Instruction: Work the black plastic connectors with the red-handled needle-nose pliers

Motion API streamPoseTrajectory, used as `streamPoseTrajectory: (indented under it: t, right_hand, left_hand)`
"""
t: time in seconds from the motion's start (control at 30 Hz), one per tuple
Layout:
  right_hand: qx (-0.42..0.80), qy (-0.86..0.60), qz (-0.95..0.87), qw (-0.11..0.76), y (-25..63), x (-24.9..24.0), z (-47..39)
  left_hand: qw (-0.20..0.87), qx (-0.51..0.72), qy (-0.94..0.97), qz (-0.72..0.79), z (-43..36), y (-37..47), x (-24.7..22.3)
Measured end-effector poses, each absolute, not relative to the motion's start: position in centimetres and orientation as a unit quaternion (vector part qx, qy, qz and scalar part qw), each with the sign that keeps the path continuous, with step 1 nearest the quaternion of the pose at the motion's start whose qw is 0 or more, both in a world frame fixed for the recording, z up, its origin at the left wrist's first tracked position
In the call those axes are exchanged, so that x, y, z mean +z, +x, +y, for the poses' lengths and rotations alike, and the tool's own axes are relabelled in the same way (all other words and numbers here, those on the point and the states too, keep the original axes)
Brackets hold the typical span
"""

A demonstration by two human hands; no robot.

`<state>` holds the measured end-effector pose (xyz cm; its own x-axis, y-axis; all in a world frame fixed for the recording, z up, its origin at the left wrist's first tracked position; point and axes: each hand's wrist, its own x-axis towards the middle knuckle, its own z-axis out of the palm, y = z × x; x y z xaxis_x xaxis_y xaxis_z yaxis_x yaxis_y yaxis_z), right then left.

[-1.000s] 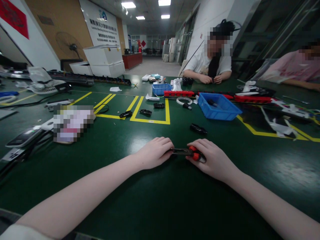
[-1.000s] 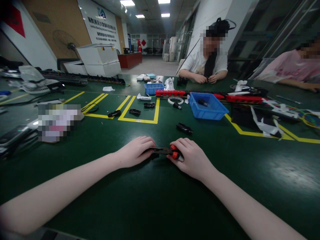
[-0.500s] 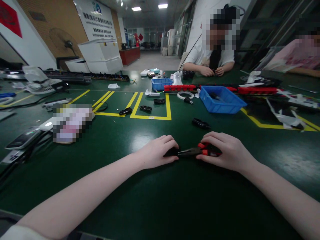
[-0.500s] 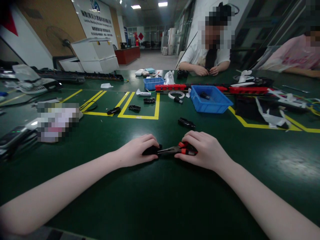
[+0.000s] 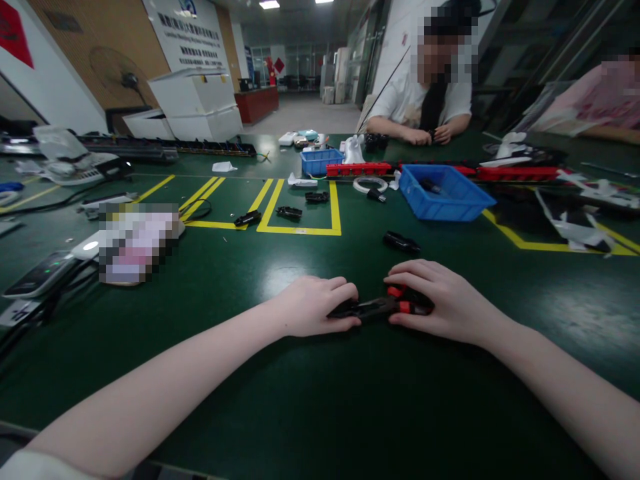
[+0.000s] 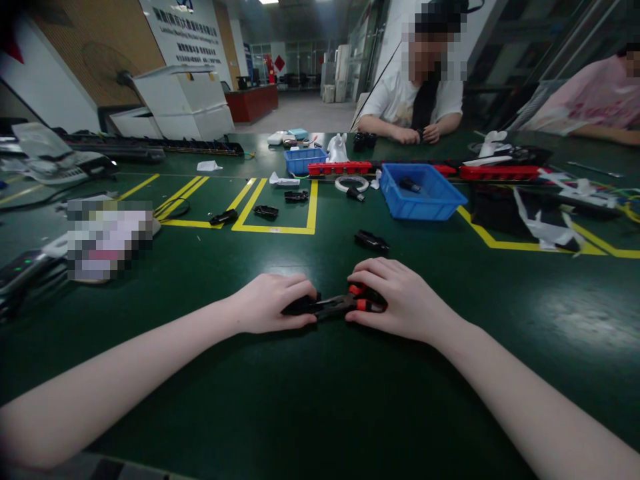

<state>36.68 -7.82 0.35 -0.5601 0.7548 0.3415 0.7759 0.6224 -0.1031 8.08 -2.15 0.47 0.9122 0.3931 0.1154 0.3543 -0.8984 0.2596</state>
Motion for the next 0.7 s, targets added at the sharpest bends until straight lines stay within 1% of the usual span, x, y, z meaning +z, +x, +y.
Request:
streamPoseTrajectory:
  t: [0.2,0.37,0.57,0.7]
  right_hand:
    - [0.021,-0.478,-0.866,0.146,38.0,0.5,-7.3]
    - [0.036,-0.505,-0.852,0.132,38.3,0.5,-7.3]
    - [0.010,-0.511,-0.849,0.135,37.6,-0.2,-7.4]
    - [-0.018,-0.495,-0.855,0.157,37.5,-0.4,-7.4]
  left_hand:
    - [0.121,0.102,0.967,0.201,-2.1,7.9,0.5]
    - [0.134,0.115,0.965,0.195,-1.8,7.7,0.4]
    - [0.201,0.149,0.947,0.202,-1.4,7.2,0.5]
    - [0.230,0.193,0.930,0.209,-1.6,7.1,0.6]
